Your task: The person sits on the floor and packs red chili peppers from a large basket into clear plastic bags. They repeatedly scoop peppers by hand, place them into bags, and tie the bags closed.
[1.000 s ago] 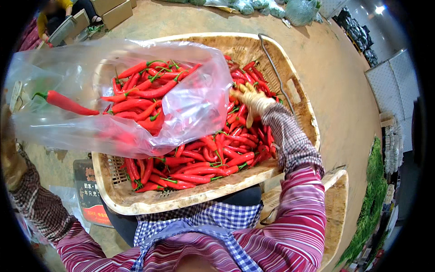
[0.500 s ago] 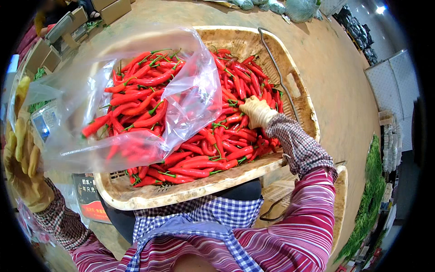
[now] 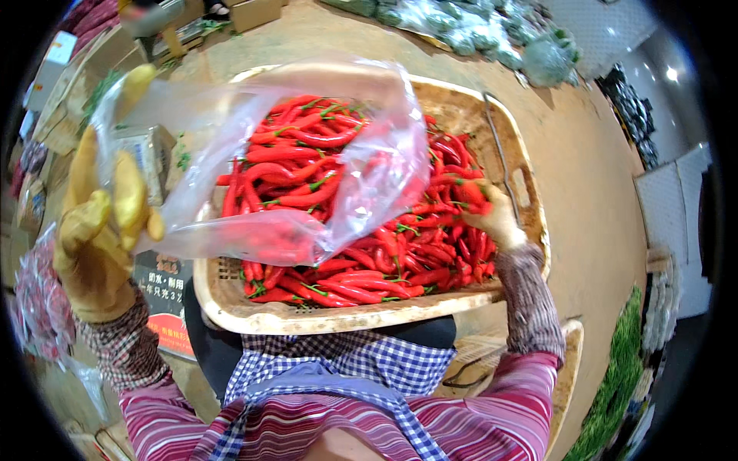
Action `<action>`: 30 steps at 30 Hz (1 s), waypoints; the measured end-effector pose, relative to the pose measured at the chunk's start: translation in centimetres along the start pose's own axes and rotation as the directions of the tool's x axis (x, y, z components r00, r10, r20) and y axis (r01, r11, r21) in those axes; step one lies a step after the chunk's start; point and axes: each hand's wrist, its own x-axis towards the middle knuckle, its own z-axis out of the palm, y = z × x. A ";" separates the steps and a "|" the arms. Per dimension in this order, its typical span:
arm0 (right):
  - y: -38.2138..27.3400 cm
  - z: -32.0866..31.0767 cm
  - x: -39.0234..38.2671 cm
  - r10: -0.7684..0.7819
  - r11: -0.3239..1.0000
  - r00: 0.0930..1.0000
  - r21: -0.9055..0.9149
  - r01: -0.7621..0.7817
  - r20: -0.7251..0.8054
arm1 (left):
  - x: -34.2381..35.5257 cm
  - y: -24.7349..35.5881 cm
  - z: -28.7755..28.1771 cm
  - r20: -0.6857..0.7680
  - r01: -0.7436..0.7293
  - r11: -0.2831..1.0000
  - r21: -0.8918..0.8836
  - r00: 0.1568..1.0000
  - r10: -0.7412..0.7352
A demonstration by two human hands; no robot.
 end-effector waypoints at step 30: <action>-17.3 6.8 10.3 -0.610 0.712 0.666 -0.072 0.699 0.429 | 6.2 1.5 -2.2 0.347 0.168 0.947 -0.276 0.936 -0.065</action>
